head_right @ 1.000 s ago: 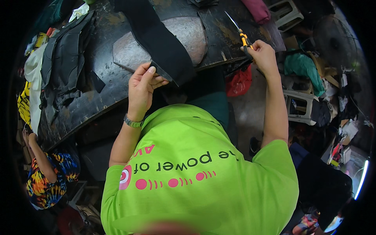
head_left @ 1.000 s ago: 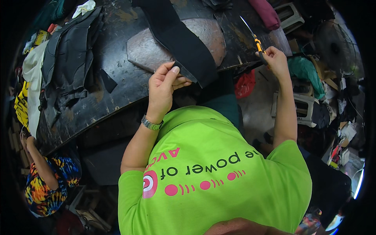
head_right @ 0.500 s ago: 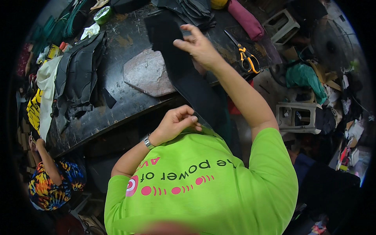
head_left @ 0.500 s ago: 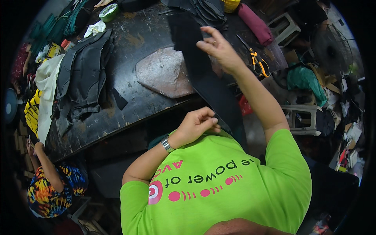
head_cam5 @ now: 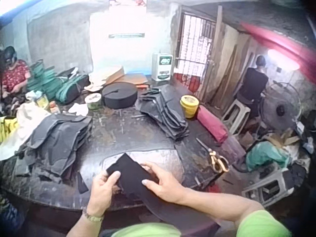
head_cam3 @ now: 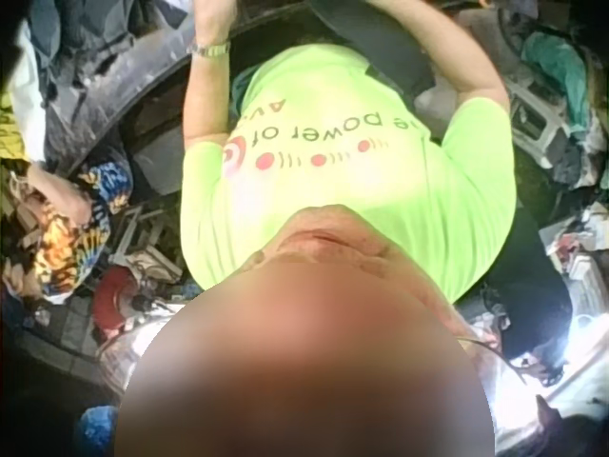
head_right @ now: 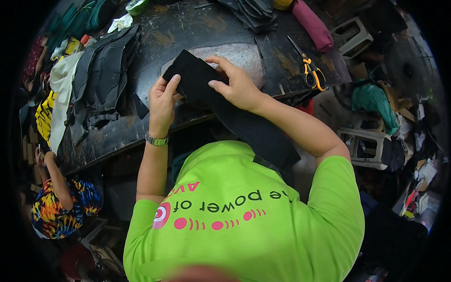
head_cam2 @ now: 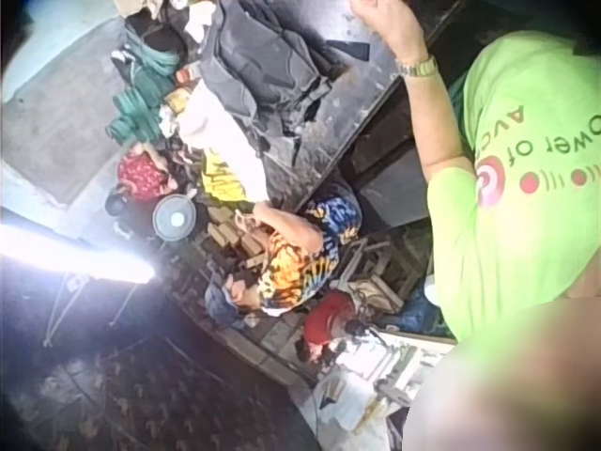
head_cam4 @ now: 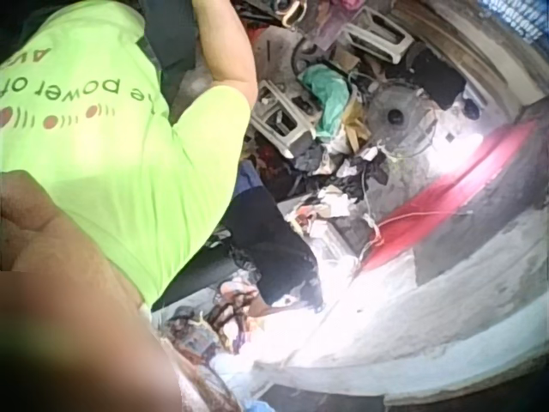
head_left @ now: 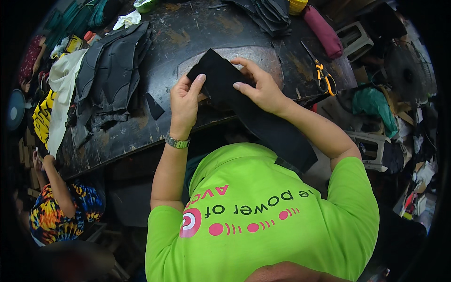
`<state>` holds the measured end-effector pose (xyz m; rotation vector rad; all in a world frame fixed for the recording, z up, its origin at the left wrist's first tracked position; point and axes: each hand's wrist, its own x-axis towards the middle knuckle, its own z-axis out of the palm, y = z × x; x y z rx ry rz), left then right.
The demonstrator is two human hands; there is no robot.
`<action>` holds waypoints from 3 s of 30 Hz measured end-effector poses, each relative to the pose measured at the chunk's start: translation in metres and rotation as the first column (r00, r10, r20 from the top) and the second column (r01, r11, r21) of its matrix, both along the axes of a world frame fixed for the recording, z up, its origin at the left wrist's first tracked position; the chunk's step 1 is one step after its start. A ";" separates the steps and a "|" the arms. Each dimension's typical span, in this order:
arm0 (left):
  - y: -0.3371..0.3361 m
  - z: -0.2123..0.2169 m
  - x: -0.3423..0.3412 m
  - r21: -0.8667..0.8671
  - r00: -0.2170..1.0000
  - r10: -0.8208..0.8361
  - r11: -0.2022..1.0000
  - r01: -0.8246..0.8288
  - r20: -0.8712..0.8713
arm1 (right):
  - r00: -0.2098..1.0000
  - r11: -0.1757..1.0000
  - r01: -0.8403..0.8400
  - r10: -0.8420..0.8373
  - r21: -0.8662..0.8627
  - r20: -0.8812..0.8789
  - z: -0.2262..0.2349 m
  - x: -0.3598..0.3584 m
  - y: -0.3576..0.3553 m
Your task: The person repeatedly picks up a black fabric strip, aligns it, and cuts a small piece from one end using yellow-handled scissors. The cut pieces are placed on the table, and the process continues with the remaining strip.
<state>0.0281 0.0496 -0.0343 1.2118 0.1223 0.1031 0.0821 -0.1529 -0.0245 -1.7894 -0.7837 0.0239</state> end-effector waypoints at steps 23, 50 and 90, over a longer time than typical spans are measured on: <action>-0.029 -0.010 -0.035 -0.010 0.996 -0.069 0.998 0.069 -0.054 | 0.976 0.981 -0.105 0.071 -0.162 -0.204 0.007 -0.024 0.009; -0.024 -0.023 -0.033 0.335 1.000 0.003 0.942 -0.011 0.024 | 0.917 0.940 -0.329 0.295 -0.093 -0.270 0.000 -0.011 -0.007; -0.017 -0.015 -0.033 0.274 0.974 -0.211 0.935 0.226 -0.084 | 0.989 0.894 0.000 0.068 -0.448 0.135 0.021 -0.042 0.001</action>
